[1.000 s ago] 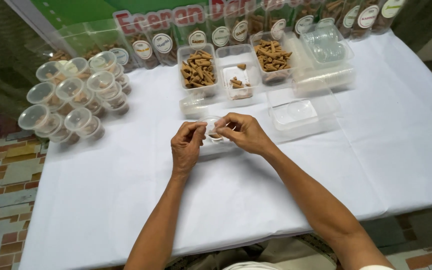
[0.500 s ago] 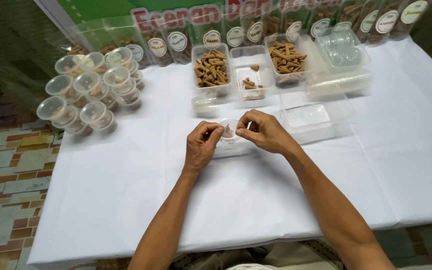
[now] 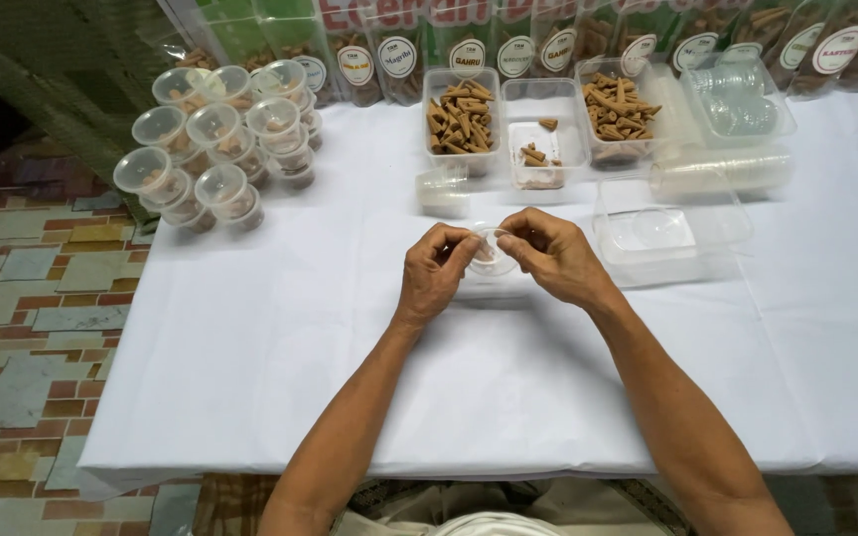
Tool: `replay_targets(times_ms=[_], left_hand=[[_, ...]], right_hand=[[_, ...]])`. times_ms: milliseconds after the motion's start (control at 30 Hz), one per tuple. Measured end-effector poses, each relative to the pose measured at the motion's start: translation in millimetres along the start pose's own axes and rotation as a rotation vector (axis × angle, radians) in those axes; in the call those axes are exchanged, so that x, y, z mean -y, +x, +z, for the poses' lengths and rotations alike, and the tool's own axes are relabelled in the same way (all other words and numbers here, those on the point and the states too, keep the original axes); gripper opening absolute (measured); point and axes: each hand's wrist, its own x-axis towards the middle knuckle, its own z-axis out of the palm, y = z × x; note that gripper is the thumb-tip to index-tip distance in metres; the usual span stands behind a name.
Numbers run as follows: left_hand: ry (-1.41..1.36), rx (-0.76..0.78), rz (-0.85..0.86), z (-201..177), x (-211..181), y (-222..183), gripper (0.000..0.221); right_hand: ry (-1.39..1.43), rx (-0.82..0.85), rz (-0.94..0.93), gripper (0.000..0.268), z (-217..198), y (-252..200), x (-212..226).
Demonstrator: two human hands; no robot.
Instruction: The person repeatedly fills small clear plastic cups with brown root pieces from bulk containers on a white table, then places the filled cups into a stack. The person also handles empty cups and a plastic lid tray during the process.
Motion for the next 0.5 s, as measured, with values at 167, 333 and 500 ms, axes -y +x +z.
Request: replay_targets(times_ms=[167, 333, 500], left_hand=[[-0.076, -0.048, -0.05, -3, 14, 1, 0.011], [0.019, -0.032, -0.018, -6, 3, 2, 0.009], [-0.119, -0.039, -0.065, -1, 17, 2, 0.011]], right_hand=[[0.221, -0.006, 0.038, 0.008, 11, 0, 0], [0.007, 0.02, 0.037, 0.009, 1, 0, -13], [0.143, -0.046, 0.01, 0.006, 6, 0, -3]])
